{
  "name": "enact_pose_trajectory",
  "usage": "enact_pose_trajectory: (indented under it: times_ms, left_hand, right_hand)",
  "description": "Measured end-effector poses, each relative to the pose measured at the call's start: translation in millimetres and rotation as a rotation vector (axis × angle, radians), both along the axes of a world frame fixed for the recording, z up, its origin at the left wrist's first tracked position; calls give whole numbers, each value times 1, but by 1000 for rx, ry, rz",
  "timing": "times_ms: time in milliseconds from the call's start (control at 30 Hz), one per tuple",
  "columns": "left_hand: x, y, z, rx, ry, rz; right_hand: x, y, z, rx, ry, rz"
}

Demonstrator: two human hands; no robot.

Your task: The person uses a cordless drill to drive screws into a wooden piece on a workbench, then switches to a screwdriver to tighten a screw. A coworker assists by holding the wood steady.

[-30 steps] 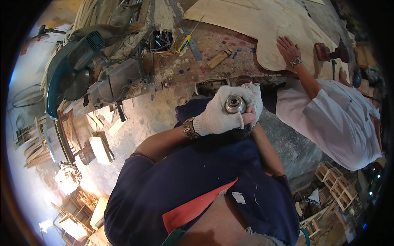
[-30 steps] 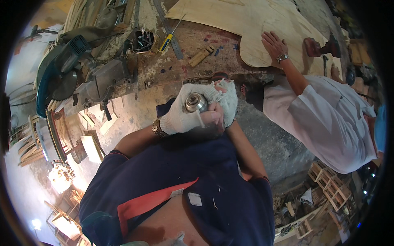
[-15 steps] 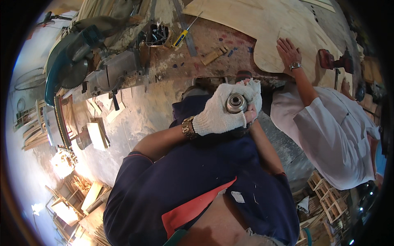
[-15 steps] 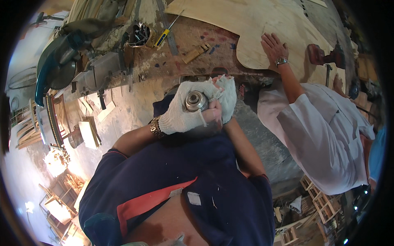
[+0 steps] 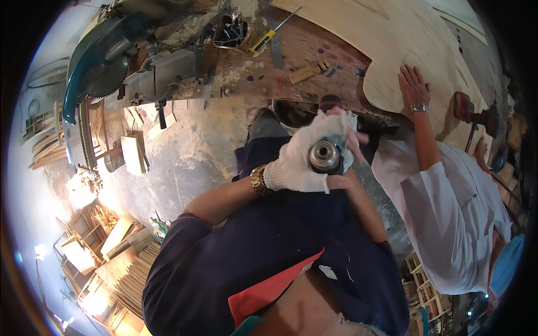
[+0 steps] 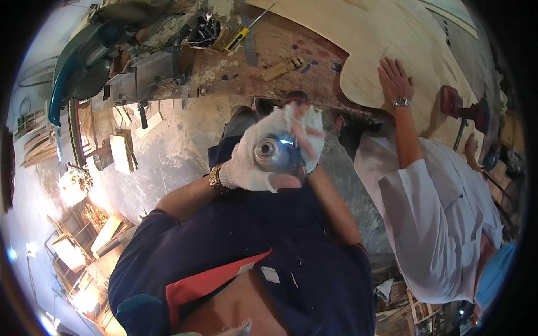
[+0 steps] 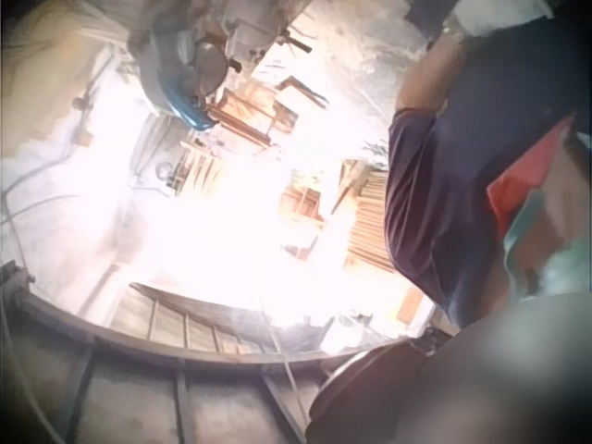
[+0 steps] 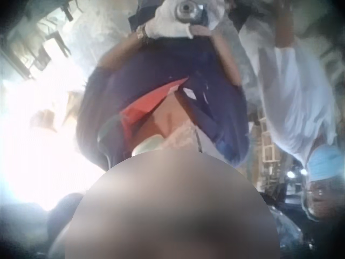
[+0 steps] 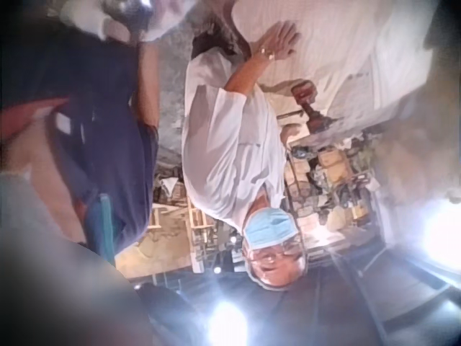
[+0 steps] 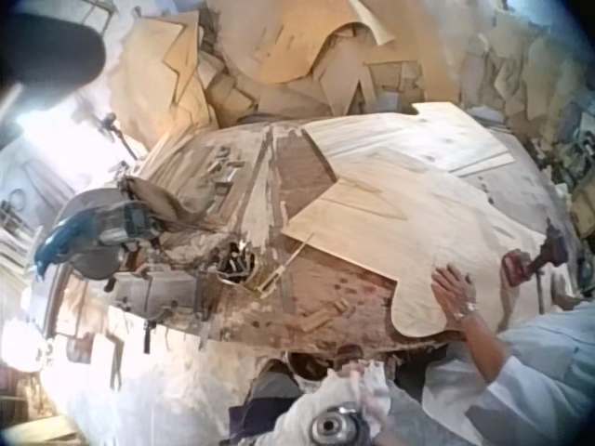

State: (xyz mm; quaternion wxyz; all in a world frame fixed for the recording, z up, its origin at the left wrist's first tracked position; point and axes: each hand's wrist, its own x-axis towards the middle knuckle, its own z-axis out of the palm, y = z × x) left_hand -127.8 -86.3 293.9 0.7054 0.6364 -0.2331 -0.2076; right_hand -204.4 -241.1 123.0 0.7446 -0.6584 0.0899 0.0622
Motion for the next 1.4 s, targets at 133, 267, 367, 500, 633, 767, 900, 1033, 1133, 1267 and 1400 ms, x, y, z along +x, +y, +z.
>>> enact_pose_trajectory:
  times_ms: [133,267,367,500,633,767,900,1033,1133,1267,1400]
  left_hand:
    - [35,47,-24,7,104,-28]
    - [83,97,-55,162,-85,105]
    - [114,124,-74,395,-272,219]
    - [146,158,-95,534,-493,244]
    - [168,173,-119,476,-570,245]
    - [182,173,-128,425,-521,166]
    - [198,159,-127,454,-623,5]
    - [206,130,-129,478,-670,-62]
    - [212,103,-133,484,-744,-94]
    - [220,57,-144,477,-863,-247]
    - [256,15,-162,640,-1001,-531]
  right_hand:
    - [59,41,27,63,110,-20]
    - [131,70,37,-1102,-520,205]
    - [200,100,11,-911,-192,315]
    - [281,142,-50,-951,-120,356]
    - [309,166,-89,-1135,36,261]
    - [300,162,-89,-1113,96,145]
    - [260,128,-55,-976,42,48]
    - [176,83,1,-834,-36,-255]
    - [112,45,41,-676,273,-333]
    - [65,20,68,-556,370,-492]
    - [43,9,85,-424,400,-543]
